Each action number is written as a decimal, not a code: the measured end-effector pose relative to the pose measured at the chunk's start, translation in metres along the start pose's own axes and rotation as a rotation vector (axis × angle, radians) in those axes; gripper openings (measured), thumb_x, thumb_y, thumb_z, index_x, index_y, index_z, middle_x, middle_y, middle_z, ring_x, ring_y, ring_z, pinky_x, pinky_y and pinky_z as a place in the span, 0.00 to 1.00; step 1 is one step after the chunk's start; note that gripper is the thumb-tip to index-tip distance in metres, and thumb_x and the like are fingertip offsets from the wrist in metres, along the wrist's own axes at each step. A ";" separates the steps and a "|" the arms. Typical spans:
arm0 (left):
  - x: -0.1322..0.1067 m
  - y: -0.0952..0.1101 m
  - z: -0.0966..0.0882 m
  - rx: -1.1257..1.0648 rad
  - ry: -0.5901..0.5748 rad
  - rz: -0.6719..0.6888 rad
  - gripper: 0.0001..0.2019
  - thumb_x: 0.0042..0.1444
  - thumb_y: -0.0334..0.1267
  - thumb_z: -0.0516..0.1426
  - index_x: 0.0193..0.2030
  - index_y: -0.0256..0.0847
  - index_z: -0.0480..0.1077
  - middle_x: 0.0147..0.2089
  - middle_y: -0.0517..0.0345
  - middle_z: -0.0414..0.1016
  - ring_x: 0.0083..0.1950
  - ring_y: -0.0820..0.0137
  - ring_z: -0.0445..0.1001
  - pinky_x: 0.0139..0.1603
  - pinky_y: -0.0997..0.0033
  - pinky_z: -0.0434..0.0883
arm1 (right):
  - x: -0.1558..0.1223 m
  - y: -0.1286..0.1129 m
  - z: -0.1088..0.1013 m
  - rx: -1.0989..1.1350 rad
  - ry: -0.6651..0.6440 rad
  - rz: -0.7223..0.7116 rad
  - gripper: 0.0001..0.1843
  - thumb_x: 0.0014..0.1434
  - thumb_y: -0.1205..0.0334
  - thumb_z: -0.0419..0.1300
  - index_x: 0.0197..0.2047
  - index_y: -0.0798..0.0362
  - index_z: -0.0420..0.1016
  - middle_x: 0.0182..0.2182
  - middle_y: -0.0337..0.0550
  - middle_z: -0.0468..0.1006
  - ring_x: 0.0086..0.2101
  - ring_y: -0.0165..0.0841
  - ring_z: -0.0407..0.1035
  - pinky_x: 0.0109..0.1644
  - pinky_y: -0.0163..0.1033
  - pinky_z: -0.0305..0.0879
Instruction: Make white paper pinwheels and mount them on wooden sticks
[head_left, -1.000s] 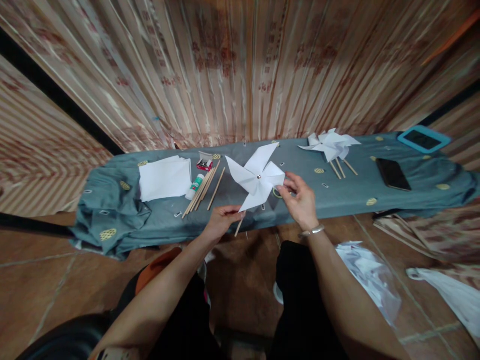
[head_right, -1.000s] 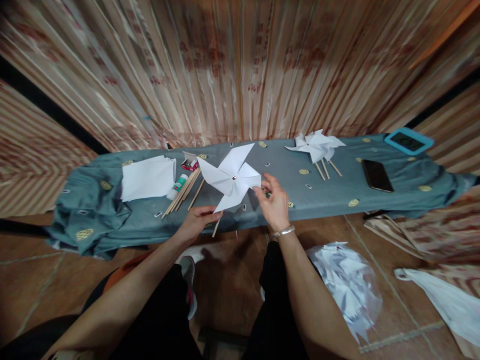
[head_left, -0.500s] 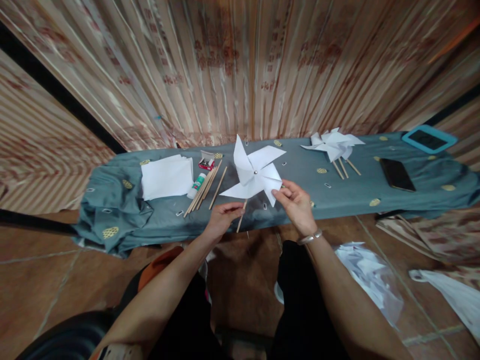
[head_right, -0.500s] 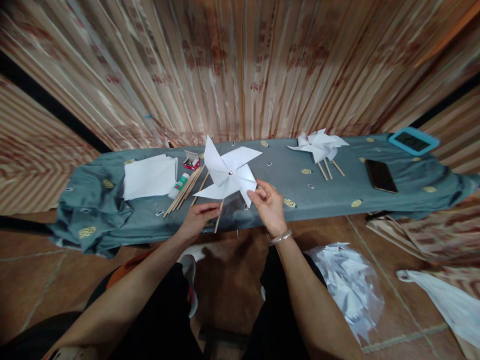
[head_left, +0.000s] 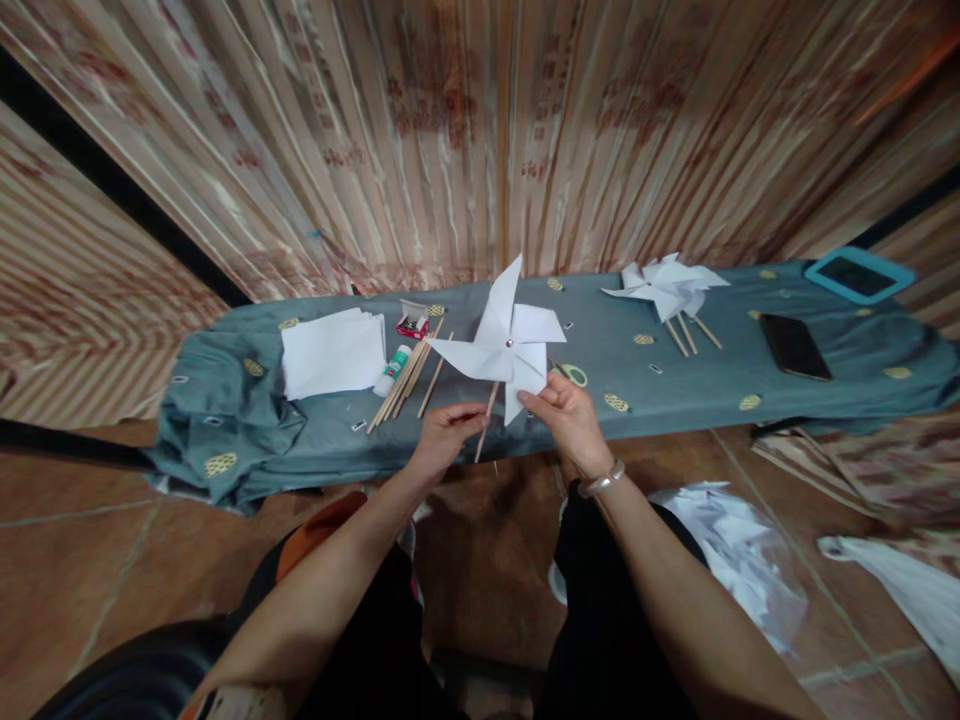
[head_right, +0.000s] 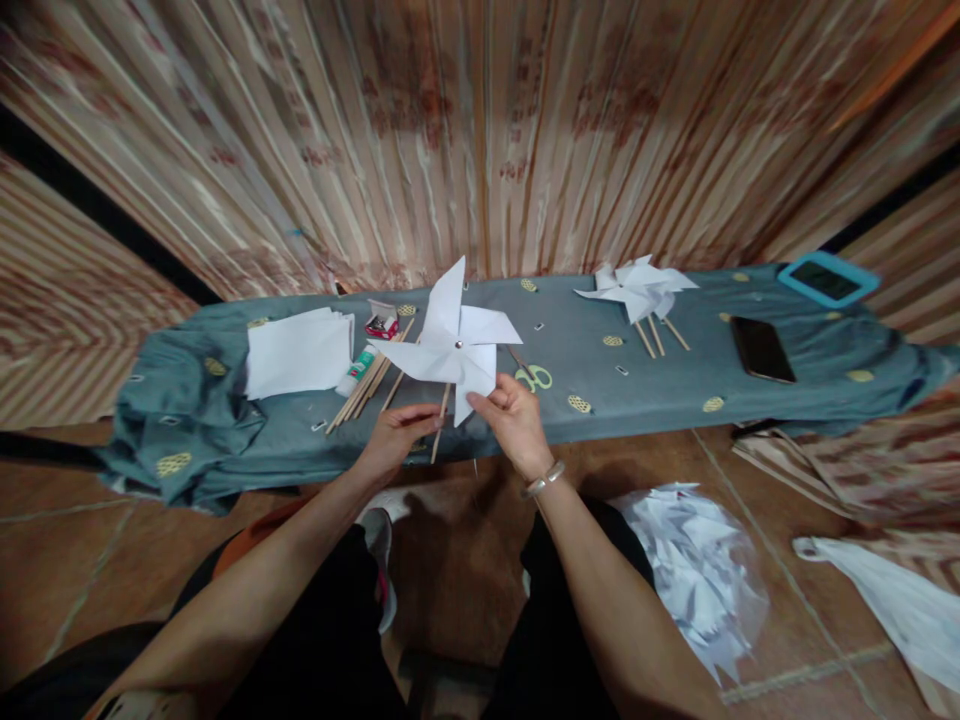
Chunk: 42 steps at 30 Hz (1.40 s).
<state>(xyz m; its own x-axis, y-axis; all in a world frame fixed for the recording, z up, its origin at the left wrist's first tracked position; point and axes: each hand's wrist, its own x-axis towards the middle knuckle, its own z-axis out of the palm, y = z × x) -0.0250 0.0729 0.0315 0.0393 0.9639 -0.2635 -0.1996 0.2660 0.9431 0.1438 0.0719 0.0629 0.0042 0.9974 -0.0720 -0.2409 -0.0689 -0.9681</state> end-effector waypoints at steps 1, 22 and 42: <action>0.000 0.000 0.000 -0.008 -0.006 -0.003 0.19 0.27 0.44 0.72 0.30 0.39 0.80 0.31 0.55 0.81 0.33 0.69 0.75 0.45 0.65 0.71 | 0.000 0.000 0.002 0.011 -0.006 -0.001 0.23 0.39 0.52 0.73 0.38 0.49 0.74 0.27 0.35 0.81 0.26 0.31 0.73 0.35 0.37 0.71; -0.004 0.004 -0.004 0.013 -0.086 -0.067 0.21 0.25 0.44 0.73 0.30 0.39 0.81 0.28 0.57 0.80 0.31 0.71 0.73 0.42 0.69 0.69 | 0.003 -0.021 -0.046 -0.842 0.452 -0.500 0.25 0.56 0.53 0.60 0.54 0.54 0.69 0.45 0.50 0.80 0.44 0.39 0.74 0.52 0.48 0.66; -0.004 0.003 0.000 0.013 -0.097 -0.038 0.20 0.26 0.45 0.73 0.29 0.40 0.80 0.31 0.55 0.81 0.33 0.69 0.74 0.47 0.64 0.70 | 0.009 -0.006 -0.045 -0.513 0.295 -0.282 0.25 0.50 0.53 0.63 0.50 0.56 0.72 0.31 0.43 0.82 0.30 0.34 0.73 0.39 0.41 0.68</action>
<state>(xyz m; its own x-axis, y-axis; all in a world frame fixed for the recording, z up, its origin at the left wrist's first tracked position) -0.0257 0.0699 0.0354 0.1414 0.9500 -0.2784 -0.1839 0.3015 0.9356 0.1888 0.0801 0.0571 0.2827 0.9361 0.2091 0.3017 0.1202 -0.9458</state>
